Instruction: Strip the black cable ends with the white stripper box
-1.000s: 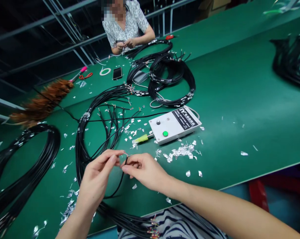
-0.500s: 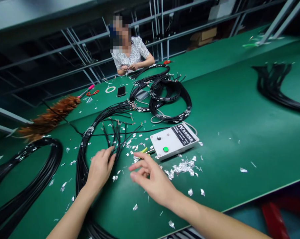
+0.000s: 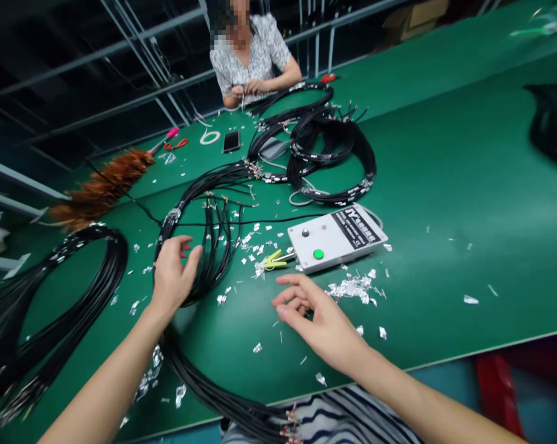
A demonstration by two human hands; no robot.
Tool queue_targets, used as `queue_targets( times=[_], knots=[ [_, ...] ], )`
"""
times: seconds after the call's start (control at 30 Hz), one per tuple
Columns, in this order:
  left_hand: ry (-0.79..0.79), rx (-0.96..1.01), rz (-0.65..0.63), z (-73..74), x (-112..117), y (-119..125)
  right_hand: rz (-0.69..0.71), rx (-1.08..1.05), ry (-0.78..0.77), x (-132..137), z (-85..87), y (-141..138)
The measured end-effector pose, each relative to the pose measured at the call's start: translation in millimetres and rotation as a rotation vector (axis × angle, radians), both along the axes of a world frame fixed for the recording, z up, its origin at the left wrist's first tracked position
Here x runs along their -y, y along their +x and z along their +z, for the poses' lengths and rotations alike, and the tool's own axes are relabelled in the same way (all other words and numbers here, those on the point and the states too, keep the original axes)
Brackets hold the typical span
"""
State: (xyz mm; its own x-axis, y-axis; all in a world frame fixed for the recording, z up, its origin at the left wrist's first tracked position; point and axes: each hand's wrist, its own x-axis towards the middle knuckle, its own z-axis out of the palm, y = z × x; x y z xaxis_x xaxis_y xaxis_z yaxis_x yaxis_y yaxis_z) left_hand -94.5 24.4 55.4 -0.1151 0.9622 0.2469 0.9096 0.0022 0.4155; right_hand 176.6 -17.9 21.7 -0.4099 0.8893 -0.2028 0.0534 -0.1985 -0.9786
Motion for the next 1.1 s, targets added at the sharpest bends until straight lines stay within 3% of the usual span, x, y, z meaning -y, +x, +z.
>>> queue_targets(
  times=[0.1,0.13,0.17,0.27,0.37,0.5,0.63,0.8,0.97,1.1],
  knots=[
    [-0.331,0.047,-0.379,19.2,47,16,0.001,0.032,-0.004,2,-1.3,6],
    [-0.555,0.035,-0.571,25.4,64,21,0.004,0.038,-0.004,2,-1.9,7],
    [-0.730,-0.012,-0.677,30.6,79,25,0.010,0.043,-0.003,2,-2.6,8],
    [-0.953,-0.209,-0.663,36.4,108,32,0.041,0.051,0.006,4,-5.2,6],
    [-0.989,-0.166,-0.620,32.6,110,27,0.076,0.057,0.027,4,-7.1,2],
    [-1.060,0.181,-0.533,30.3,93,14,0.102,0.079,0.037,3,-6.2,2],
    [-0.865,0.312,-0.407,32.2,84,13,0.138,0.027,-0.014,3,-2.4,9],
    [-0.724,0.295,-0.383,28.4,79,44,0.094,-0.212,-0.101,6,0.9,15],
    [-0.668,0.517,-0.438,27.1,68,90,0.032,-0.253,-0.075,6,3.6,15],
    [-0.643,0.664,-0.431,23.4,62,107,0.008,-0.257,-0.046,4,5.4,18]
  ],
)
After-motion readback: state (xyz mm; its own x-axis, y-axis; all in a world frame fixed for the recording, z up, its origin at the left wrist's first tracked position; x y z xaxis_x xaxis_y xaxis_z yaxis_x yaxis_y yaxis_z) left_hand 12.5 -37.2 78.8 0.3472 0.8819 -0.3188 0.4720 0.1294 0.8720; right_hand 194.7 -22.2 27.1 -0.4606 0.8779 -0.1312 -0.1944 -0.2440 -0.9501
